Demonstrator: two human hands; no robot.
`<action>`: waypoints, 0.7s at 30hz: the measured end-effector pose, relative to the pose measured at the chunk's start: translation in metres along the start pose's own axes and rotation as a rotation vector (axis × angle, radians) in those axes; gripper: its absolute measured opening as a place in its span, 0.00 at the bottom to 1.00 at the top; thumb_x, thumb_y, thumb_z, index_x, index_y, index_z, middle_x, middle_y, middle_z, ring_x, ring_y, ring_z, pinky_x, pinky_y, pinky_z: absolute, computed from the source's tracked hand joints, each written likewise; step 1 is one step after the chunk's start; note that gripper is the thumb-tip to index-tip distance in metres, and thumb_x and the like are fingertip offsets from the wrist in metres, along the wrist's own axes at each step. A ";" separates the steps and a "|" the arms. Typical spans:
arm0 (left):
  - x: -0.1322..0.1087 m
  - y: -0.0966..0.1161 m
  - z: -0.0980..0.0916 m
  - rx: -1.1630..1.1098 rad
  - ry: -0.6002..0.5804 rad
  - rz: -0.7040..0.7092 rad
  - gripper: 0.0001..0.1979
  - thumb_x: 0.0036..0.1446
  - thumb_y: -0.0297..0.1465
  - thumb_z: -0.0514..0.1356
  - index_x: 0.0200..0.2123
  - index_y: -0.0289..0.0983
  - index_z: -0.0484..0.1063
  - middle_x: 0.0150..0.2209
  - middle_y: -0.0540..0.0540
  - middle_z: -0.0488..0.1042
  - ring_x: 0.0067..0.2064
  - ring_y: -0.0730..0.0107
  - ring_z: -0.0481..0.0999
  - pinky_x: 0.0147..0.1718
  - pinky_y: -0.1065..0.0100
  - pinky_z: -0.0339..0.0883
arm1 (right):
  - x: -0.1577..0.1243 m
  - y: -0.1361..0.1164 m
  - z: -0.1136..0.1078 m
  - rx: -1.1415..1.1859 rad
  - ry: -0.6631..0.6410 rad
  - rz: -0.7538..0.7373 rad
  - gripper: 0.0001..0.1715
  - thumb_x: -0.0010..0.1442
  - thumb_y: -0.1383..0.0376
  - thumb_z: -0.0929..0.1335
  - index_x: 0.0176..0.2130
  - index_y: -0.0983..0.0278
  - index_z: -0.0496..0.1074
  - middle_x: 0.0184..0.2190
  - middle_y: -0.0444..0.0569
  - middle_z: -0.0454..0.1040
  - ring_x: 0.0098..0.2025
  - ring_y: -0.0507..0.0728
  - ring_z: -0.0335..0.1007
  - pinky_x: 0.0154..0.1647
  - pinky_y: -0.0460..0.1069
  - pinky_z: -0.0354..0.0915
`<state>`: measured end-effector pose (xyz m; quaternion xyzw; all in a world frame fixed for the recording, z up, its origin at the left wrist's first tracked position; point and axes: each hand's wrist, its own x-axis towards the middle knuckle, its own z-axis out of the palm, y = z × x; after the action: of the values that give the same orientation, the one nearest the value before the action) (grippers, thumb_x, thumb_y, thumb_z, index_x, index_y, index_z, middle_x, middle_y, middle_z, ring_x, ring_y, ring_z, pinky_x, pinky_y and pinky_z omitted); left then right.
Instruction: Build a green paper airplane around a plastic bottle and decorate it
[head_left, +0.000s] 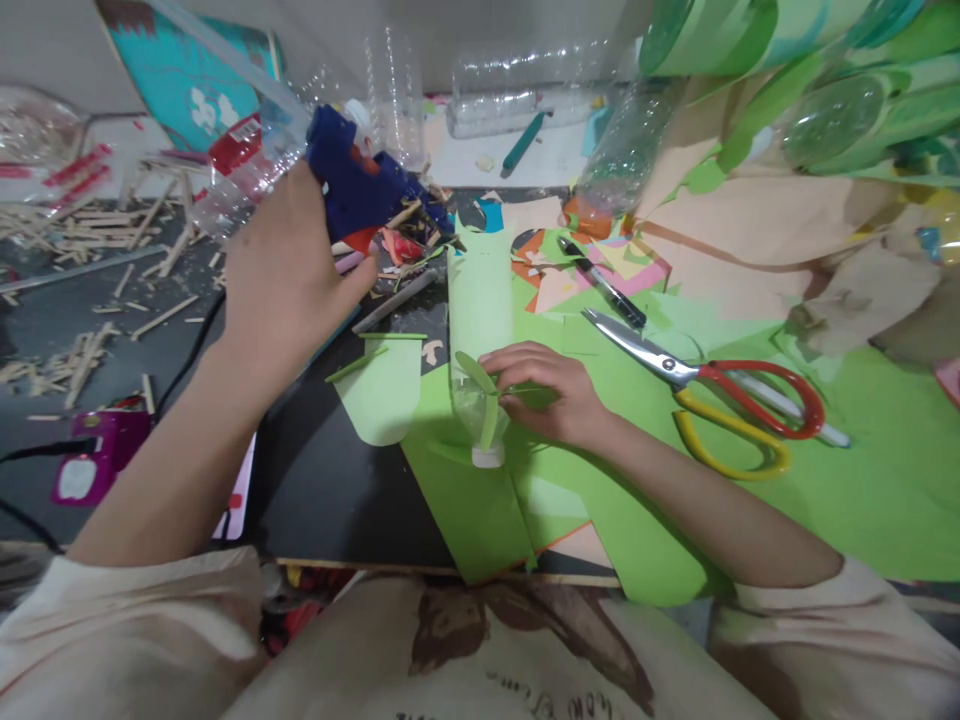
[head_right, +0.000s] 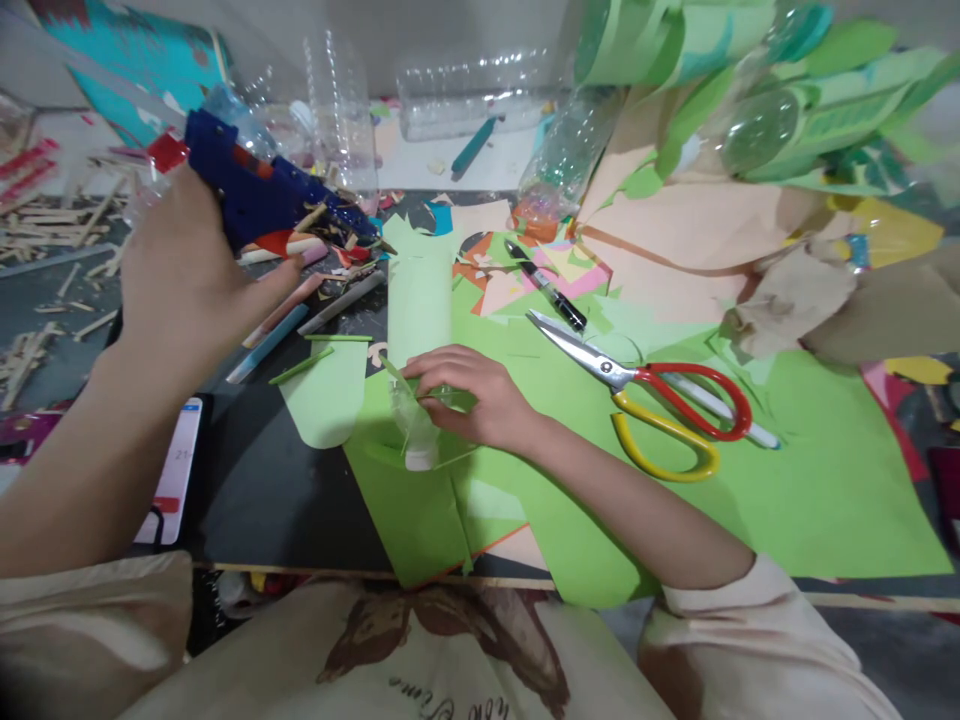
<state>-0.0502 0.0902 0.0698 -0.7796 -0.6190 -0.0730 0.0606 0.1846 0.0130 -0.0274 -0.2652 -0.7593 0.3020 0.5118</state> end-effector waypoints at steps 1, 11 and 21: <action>0.000 0.001 0.000 -0.014 0.009 0.027 0.30 0.62 0.41 0.53 0.64 0.35 0.54 0.58 0.32 0.67 0.60 0.39 0.68 0.55 0.43 0.68 | 0.000 0.000 0.000 -0.002 -0.002 -0.003 0.08 0.57 0.73 0.70 0.33 0.60 0.72 0.38 0.51 0.84 0.43 0.57 0.81 0.43 0.54 0.78; 0.005 0.001 0.013 0.045 -0.019 0.211 0.26 0.65 0.40 0.47 0.60 0.32 0.48 0.52 0.31 0.67 0.55 0.41 0.72 0.50 0.46 0.70 | 0.002 -0.002 -0.001 -0.023 -0.015 0.000 0.08 0.58 0.73 0.69 0.33 0.60 0.71 0.38 0.50 0.84 0.43 0.57 0.82 0.42 0.54 0.78; 0.006 0.004 0.013 0.073 -0.071 0.169 0.23 0.64 0.36 0.50 0.57 0.31 0.50 0.50 0.31 0.67 0.54 0.40 0.73 0.49 0.46 0.71 | 0.001 0.000 -0.002 -0.045 -0.030 0.002 0.07 0.58 0.72 0.68 0.33 0.59 0.72 0.39 0.49 0.84 0.43 0.57 0.82 0.42 0.54 0.78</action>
<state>-0.0444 0.0975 0.0580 -0.8284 -0.5552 -0.0175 0.0730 0.1862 0.0139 -0.0261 -0.2725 -0.7734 0.2894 0.4938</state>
